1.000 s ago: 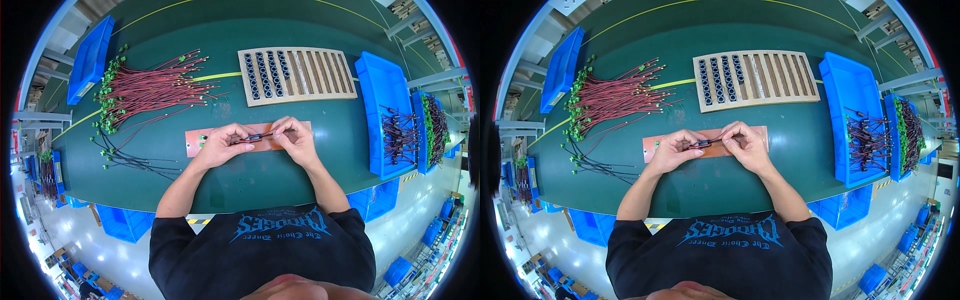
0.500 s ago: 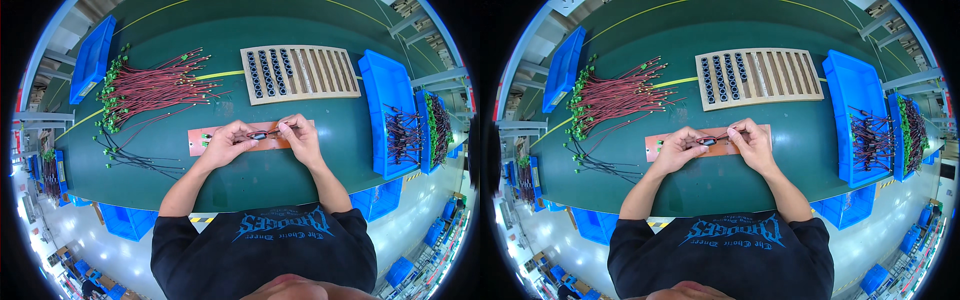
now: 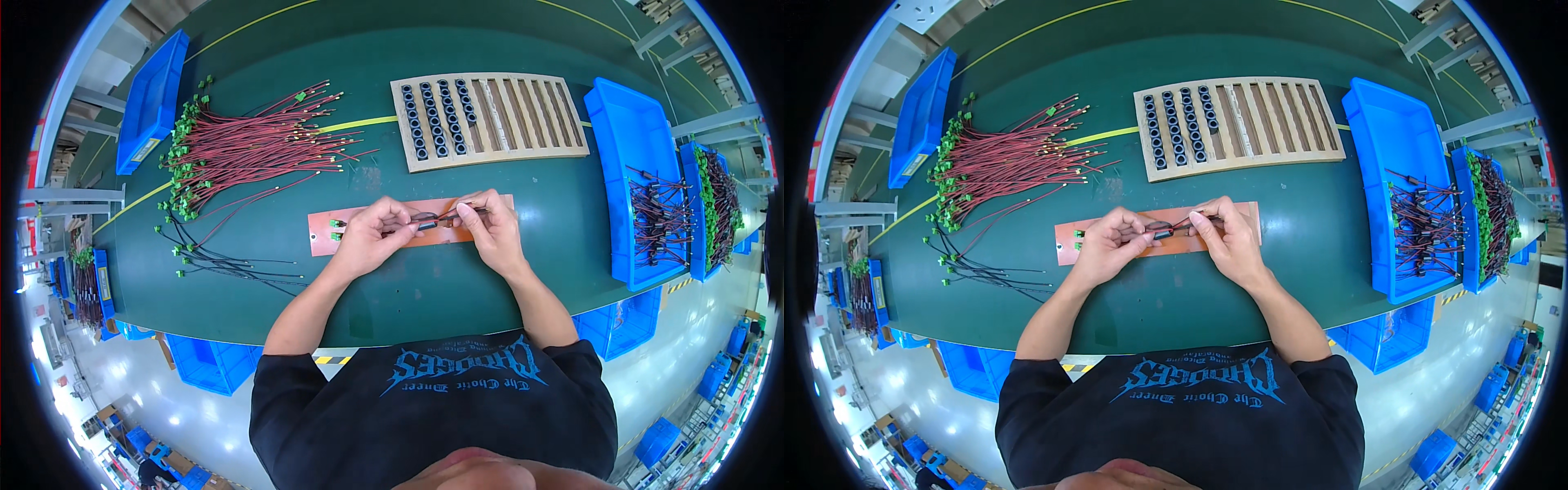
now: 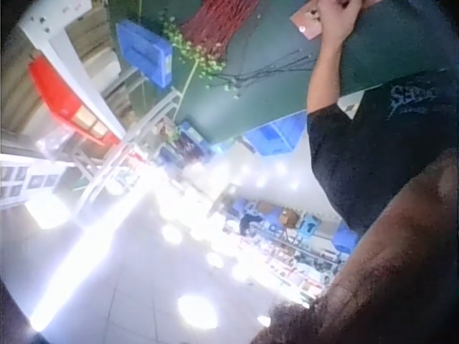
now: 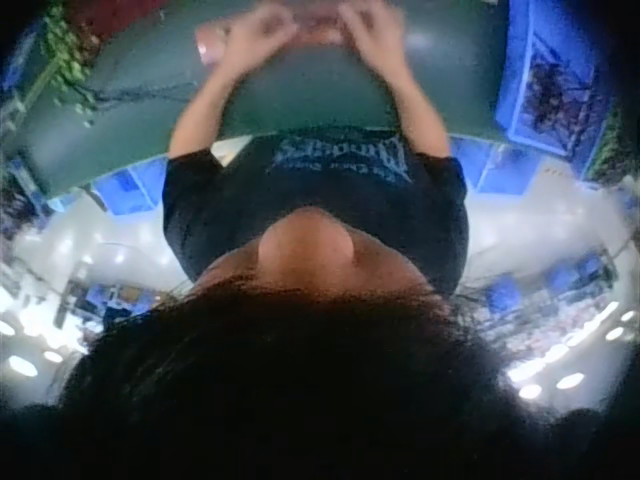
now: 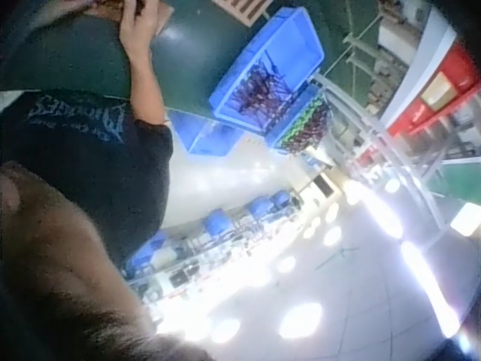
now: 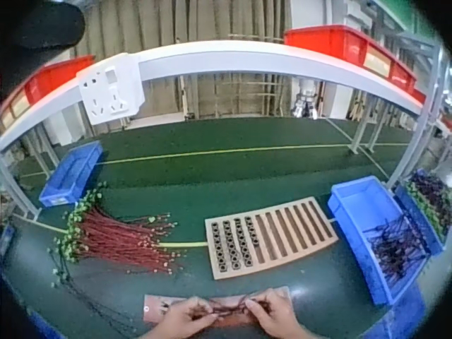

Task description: The person assembles wire harnesses by inserting green connectors into red wires and securing them with black heat shrink tubing. They use a handheld tool to crimp the tubing onto the wires, then place the finished units into a wooden organizer.

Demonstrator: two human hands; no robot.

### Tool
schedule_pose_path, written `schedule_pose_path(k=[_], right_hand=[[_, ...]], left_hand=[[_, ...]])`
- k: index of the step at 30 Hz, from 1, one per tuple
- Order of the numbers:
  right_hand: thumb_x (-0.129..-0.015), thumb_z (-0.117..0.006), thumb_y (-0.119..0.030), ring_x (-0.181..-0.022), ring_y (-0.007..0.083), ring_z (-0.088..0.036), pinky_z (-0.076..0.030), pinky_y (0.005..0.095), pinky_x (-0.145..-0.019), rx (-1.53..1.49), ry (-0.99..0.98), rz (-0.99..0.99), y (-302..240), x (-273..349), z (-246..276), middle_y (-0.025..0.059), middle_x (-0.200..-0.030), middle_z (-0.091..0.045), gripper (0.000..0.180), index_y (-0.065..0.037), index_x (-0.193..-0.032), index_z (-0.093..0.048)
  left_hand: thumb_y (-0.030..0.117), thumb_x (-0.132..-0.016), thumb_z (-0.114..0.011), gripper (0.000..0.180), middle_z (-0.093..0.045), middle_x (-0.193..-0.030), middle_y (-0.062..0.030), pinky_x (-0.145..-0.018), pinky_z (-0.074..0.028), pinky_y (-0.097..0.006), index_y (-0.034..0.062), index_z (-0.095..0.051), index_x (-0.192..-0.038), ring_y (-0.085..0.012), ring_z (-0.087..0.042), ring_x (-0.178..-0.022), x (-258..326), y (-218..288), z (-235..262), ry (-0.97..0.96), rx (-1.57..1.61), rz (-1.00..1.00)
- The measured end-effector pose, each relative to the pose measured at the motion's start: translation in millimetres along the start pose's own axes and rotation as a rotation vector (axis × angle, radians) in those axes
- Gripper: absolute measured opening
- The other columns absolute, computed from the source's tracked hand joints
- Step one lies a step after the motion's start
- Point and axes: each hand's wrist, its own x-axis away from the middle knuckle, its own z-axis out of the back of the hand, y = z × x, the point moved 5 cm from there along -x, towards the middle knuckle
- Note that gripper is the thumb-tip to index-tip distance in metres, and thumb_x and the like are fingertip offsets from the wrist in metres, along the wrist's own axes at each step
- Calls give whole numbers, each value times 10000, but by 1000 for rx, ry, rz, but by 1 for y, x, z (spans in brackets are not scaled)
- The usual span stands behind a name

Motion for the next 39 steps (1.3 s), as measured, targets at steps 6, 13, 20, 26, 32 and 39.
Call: schedule_pose_path(k=[6,13,20,26,32,39], right_hand=[[-1058,-582,-69,-789,139,-699,-577,286,-738,-95,10,-90,10,-3,2,124,-922,-721,99,23,-1033,-557],[-1067,-562,-77,-809,147,-709,-575,296,-725,-58,-17,-41,16,-6,9,125,-896,-734,112,17,-1008,-551],[-1086,-541,-118,-867,188,-735,-606,321,-791,-208,34,-135,12,2,9,179,-1005,-726,148,11,-1018,-511],[-1077,-545,-80,-882,188,-737,-609,319,-810,-302,83,-107,12,7,5,176,-1030,-720,105,13,-1035,-519],[-1051,-582,-40,-898,175,-721,-605,304,-827,-259,50,22,6,5,9,150,-1077,-708,67,26,-1060,-589],[-1049,-586,-51,-927,181,-700,-604,309,-824,-180,52,67,-10,10,9,163,-1114,-694,142,56,-1083,-674]], left_hand=[[-50,-913,-723,94,-683,-1222,-201,-956,-584,-368,-3,-641,-920,-222,-714,-1066,-1,15,-3,-39,-332,-163],[-37,-924,-721,91,-667,-1260,-193,-943,-566,-336,-16,-640,-961,-182,-687,-1069,-1,7,0,-45,-269,-67],[-90,-960,-645,155,-661,-1266,-193,-920,-552,-289,-6,-576,-1070,-142,-666,-1045,-4,3,-1,-53,-228,-34],[-66,-992,-606,88,-668,-1257,-205,-949,-553,-326,-3,-579,-1048,-169,-669,-1074,-1,-1,-2,8,-102,10],[33,-1031,-608,193,-690,-1227,-173,-988,-556,-360,-41,-607,-1209,-201,-672,-1137,-31,28,-7,-51,54,53],[84,-980,-710,149,-673,-1060,-90,-736,-517,-272,-35,-741,-1064,-124,-626,-897,-45,20,-34,-236,-272,-135]])
